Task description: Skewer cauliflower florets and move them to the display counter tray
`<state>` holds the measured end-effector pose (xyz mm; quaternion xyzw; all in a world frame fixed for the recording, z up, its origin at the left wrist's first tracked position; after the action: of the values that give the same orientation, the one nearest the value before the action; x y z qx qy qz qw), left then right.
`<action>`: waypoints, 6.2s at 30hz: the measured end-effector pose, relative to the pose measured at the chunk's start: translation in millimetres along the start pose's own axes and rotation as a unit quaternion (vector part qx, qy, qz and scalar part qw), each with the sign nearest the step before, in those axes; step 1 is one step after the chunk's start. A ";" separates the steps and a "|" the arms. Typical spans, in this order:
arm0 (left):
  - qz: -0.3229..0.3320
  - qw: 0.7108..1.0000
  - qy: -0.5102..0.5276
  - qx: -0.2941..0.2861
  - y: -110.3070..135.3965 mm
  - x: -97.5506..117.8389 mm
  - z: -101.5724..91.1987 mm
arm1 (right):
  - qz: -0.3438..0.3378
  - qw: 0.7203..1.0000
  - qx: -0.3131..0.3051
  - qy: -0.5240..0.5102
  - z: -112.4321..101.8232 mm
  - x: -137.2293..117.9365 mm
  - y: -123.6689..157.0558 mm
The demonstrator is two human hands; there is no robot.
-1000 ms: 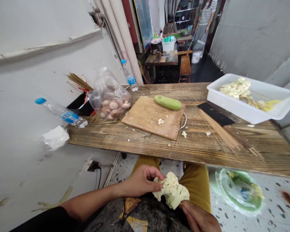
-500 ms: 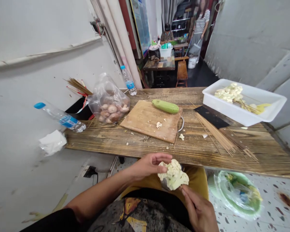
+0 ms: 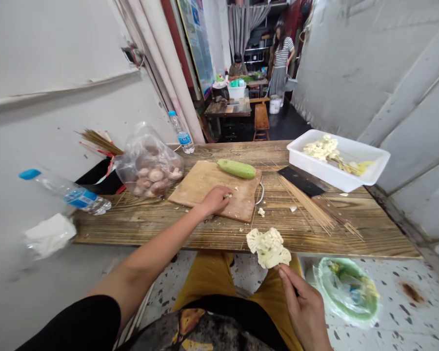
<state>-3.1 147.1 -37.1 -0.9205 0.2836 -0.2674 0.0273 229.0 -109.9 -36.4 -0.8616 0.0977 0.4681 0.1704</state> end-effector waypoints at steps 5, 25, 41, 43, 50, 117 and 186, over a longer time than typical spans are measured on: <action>-0.199 0.901 0.384 0.032 20.5 23.1 -2.2 | -0.023 1.000 -0.005 0.010 -1.3 -3.7 -0.9; -0.215 0.697 0.677 -0.097 73.7 110.1 6.3 | -0.018 0.999 -0.031 0.013 3.3 -6.5 0.2; -0.214 0.745 0.632 -0.001 77.3 107.0 9.2 | -0.027 0.999 -0.019 0.002 1.6 -16.1 -3.3; -0.210 0.746 0.633 0.007 77.9 106.8 8.2 | -0.023 1.000 -0.018 0.002 2.0 -16.2 -3.5; -0.249 0.668 0.700 -0.039 78.8 105.7 14.6 | -0.016 1.000 -0.020 0.009 2.3 -15.7 -3.3; -0.110 0.875 0.461 0.095 90.8 100.4 2.2 | -0.039 0.998 -0.046 0.036 6.7 -24.9 -0.5; -0.205 0.768 0.600 0.094 84.3 92.5 -1.2 | -0.064 0.994 -0.078 0.050 11.3 -36.9 -20.0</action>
<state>17.9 26.9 -9.0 -0.6022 0.0204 -0.7893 -0.1177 206.8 -86.7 -7.1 -0.8993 0.0137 0.4182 0.1274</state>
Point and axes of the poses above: each hand's wrist, its own y-axis away from the middle knuckle, its own z-axis out of the palm, x = y × z, the point moved 5 cm from there along -y, towards the middle knuckle, and after that the axes turned 4 degrees about z, right-handed, at the moved point
